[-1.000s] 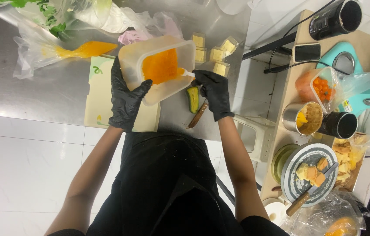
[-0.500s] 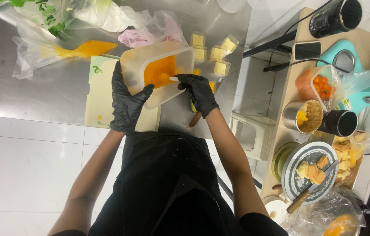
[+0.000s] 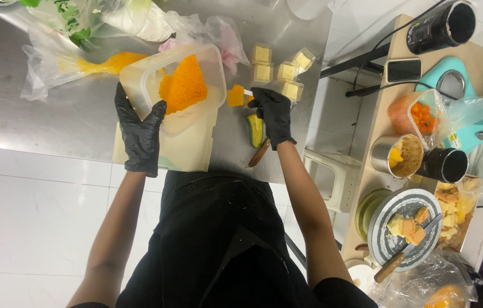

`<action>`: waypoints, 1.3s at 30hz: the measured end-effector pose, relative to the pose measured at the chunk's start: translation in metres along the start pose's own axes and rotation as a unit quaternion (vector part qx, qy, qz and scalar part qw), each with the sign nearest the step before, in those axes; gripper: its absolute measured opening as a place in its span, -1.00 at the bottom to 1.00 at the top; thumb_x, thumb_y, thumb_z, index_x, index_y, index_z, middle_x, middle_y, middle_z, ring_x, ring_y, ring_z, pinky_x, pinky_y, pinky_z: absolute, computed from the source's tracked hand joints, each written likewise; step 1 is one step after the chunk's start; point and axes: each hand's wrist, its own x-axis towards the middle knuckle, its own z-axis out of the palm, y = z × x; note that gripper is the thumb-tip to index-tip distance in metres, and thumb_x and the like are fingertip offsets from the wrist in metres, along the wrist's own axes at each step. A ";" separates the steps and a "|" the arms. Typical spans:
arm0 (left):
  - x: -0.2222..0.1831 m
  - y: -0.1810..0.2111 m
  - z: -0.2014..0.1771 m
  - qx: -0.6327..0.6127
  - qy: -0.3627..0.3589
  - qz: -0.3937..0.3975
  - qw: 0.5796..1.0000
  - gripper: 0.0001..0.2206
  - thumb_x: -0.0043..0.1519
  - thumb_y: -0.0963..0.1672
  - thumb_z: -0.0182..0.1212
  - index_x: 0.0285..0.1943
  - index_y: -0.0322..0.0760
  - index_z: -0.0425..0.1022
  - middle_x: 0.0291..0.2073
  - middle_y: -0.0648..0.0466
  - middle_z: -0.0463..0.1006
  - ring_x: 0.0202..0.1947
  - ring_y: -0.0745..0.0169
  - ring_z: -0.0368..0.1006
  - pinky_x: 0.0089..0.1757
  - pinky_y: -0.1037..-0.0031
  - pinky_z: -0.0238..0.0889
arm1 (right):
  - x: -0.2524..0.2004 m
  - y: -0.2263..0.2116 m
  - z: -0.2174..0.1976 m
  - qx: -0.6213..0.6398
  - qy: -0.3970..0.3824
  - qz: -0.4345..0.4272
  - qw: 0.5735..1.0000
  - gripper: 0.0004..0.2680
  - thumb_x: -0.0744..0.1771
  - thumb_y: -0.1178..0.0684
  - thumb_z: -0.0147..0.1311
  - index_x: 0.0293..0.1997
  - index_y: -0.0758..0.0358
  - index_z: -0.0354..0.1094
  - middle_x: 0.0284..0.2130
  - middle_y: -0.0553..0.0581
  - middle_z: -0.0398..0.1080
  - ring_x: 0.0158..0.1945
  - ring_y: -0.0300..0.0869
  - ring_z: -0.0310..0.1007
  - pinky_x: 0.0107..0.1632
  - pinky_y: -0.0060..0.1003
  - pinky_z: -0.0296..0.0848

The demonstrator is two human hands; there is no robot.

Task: The person is filling pastry shells with a yellow filling using a piping bag and then adding toppings including shredded ingredients and orange flakes.

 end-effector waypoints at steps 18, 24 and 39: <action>-0.018 0.020 0.033 0.035 -0.067 0.039 0.996 -0.10 0.20 -0.17 0.55 0.65 -0.39 -0.05 0.50 -0.12 0.21 0.49 0.06 0.18 0.44 0.28 0.12 | -0.046 -0.026 0.017 -0.258 -0.038 -0.334 0.906 -0.81 0.43 0.12 0.05 0.16 0.28 0.49 -0.30 0.09 0.58 -0.30 -0.36 0.57 -0.21 -0.44 0.53; -0.030 0.048 0.053 0.118 -0.105 0.100 0.982 0.06 0.01 -0.11 0.67 0.63 -0.38 -0.09 0.34 -0.16 0.27 0.36 -0.01 0.28 0.31 0.23 0.24 | -0.052 -0.030 0.027 -0.072 -0.007 -0.025 0.997 -0.82 0.40 0.06 0.12 -0.04 0.34 0.58 -0.51 0.10 0.50 -0.56 -0.36 0.25 -0.46 -0.44 0.26; -0.025 0.030 0.063 -0.084 -0.099 -0.047 0.990 -0.21 0.21 -0.20 0.43 0.59 -0.34 0.01 0.40 -0.05 0.28 0.39 0.14 0.24 0.27 0.34 0.29 | -0.076 -0.053 -0.030 0.110 -0.013 0.038 0.993 -0.82 0.37 0.12 0.14 -0.01 0.41 0.54 -0.49 0.15 0.50 -0.63 -0.39 0.21 -0.56 -0.52 0.16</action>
